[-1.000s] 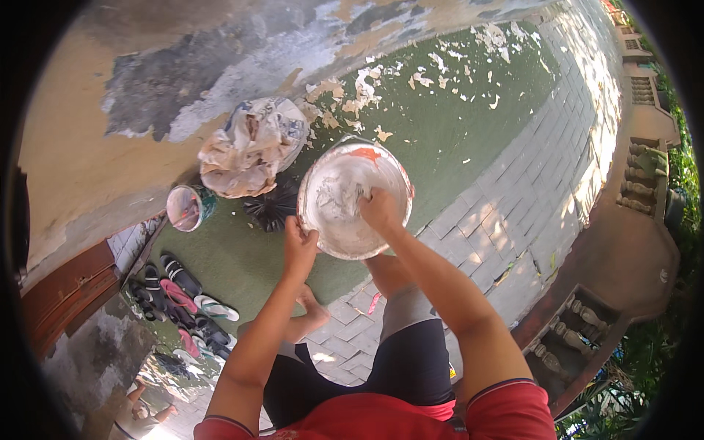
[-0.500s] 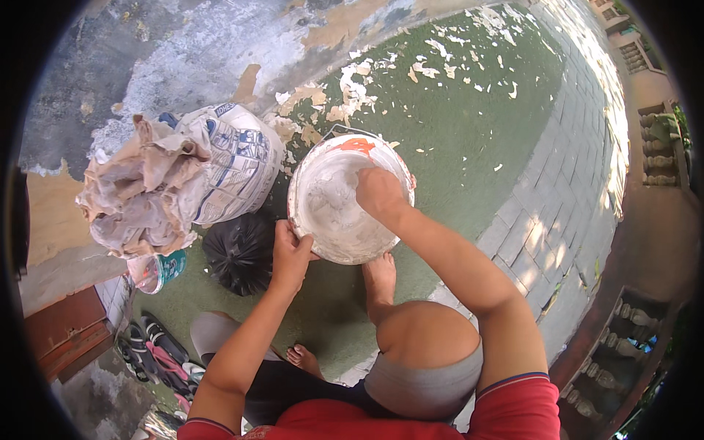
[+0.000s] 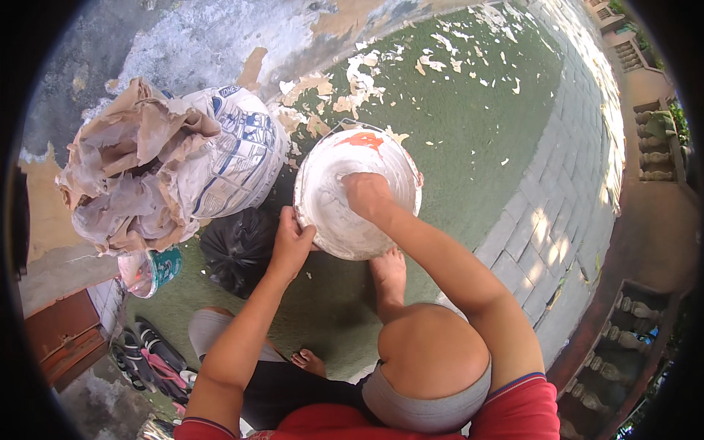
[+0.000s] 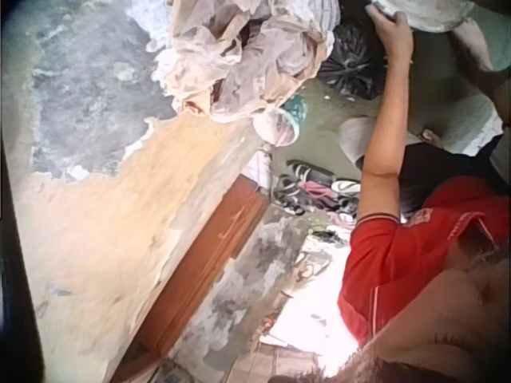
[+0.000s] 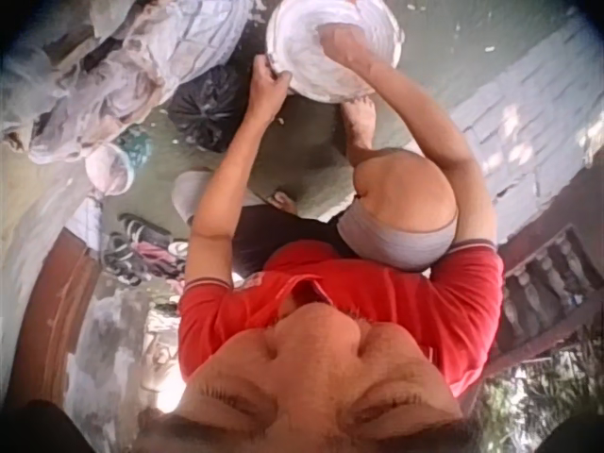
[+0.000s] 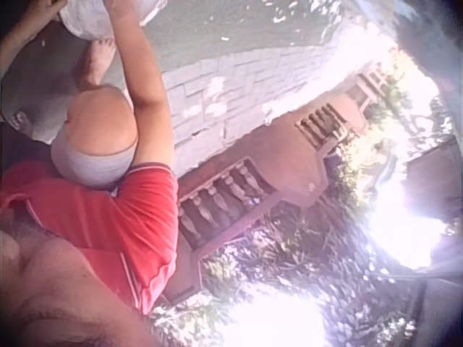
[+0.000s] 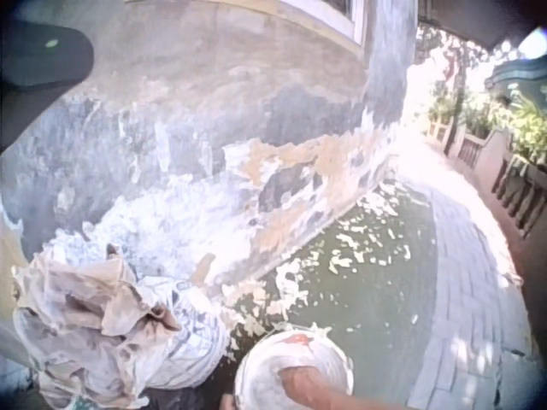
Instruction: The person mixes white paint in a bucket using a wooden stick, then takes a green plastic bag from a larger black bag and ties it closed.
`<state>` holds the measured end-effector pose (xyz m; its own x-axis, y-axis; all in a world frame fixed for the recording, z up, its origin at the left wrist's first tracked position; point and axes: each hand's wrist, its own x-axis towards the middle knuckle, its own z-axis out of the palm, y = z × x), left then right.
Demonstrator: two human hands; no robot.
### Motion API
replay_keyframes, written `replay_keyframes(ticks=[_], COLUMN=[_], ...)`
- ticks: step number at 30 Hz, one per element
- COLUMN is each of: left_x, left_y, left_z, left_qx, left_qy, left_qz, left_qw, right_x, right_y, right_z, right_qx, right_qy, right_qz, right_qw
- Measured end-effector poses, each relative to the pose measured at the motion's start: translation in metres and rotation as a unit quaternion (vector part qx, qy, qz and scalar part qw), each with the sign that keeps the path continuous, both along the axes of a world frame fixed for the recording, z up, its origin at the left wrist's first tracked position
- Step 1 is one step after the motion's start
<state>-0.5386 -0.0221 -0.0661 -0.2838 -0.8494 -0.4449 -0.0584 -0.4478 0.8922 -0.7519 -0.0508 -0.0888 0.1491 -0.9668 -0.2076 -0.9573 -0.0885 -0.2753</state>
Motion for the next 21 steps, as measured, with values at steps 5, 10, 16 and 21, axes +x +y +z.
replay_keyframes(ticks=[5, 10, 16, 21], left_x=[-0.001, 0.0, -0.006, -0.005], left_y=[0.001, 0.004, -0.001, -0.002], left_z=[-0.001, -0.003, -0.002, -0.004], left_qx=[0.027, 0.004, 0.006, 0.025], left_qy=[0.013, -0.035, -0.031, -0.028], left_qz=[0.034, 0.032, 0.028, 0.044], left_qw=[0.999, 0.999, 0.999, 0.998], right_x=[0.004, -0.016, -0.01, -0.003], right_y=[0.003, -0.016, -0.02, -0.001], right_z=[0.008, 0.031, 0.005, 0.021], right_qx=[0.002, 0.021, -0.008, 0.09], right_qy=[-0.019, 0.054, 0.028, -0.011], right_qz=[0.079, -0.037, 0.069, 0.177], right_qw=[0.997, 0.998, 0.997, 0.98])
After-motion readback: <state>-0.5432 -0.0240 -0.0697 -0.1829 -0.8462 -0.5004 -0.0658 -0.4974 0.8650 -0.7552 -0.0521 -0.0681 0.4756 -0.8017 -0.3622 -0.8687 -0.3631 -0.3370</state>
